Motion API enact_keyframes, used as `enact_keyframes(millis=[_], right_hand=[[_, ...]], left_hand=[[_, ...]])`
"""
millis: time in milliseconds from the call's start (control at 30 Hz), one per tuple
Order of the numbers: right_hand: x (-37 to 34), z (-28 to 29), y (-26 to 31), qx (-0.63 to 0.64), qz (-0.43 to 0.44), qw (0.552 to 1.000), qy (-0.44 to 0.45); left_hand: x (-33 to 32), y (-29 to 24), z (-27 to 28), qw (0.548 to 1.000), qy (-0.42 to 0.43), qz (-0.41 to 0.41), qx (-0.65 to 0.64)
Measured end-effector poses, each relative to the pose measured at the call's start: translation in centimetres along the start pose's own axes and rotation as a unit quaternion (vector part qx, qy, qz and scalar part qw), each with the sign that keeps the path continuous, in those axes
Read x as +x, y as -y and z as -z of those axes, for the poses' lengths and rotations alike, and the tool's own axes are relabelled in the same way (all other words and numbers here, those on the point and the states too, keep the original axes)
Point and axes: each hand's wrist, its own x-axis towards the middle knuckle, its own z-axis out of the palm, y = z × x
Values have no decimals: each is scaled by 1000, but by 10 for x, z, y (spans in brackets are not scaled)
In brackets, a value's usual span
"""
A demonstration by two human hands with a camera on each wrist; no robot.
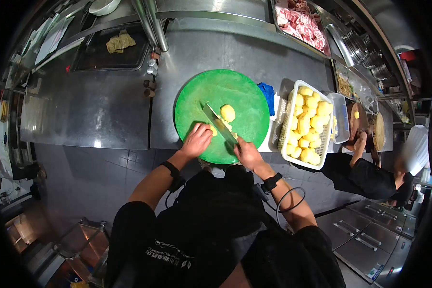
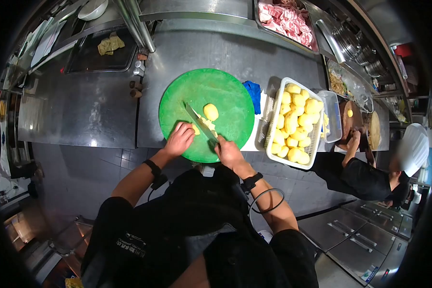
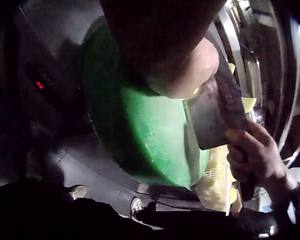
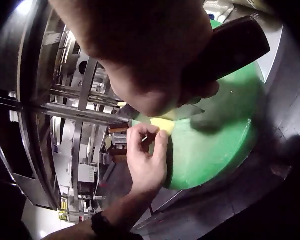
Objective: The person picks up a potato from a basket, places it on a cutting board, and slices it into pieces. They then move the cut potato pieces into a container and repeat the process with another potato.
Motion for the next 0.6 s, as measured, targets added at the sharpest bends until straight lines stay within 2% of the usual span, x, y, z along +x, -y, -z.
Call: enact_keyframes(millis=[100,300,600], right_hand=[[-3,-11,0,-33,-6,999,-9],[-4,-20,-6,-22,-14,1000,-15],[-16,18,27,-53,-29,998,0]], left_hand=[[10,-3,-8,1000,6,14,10],[16,-13,-7,998,-13,65,-15],[16,0,-13,1000,7,5,-3]])
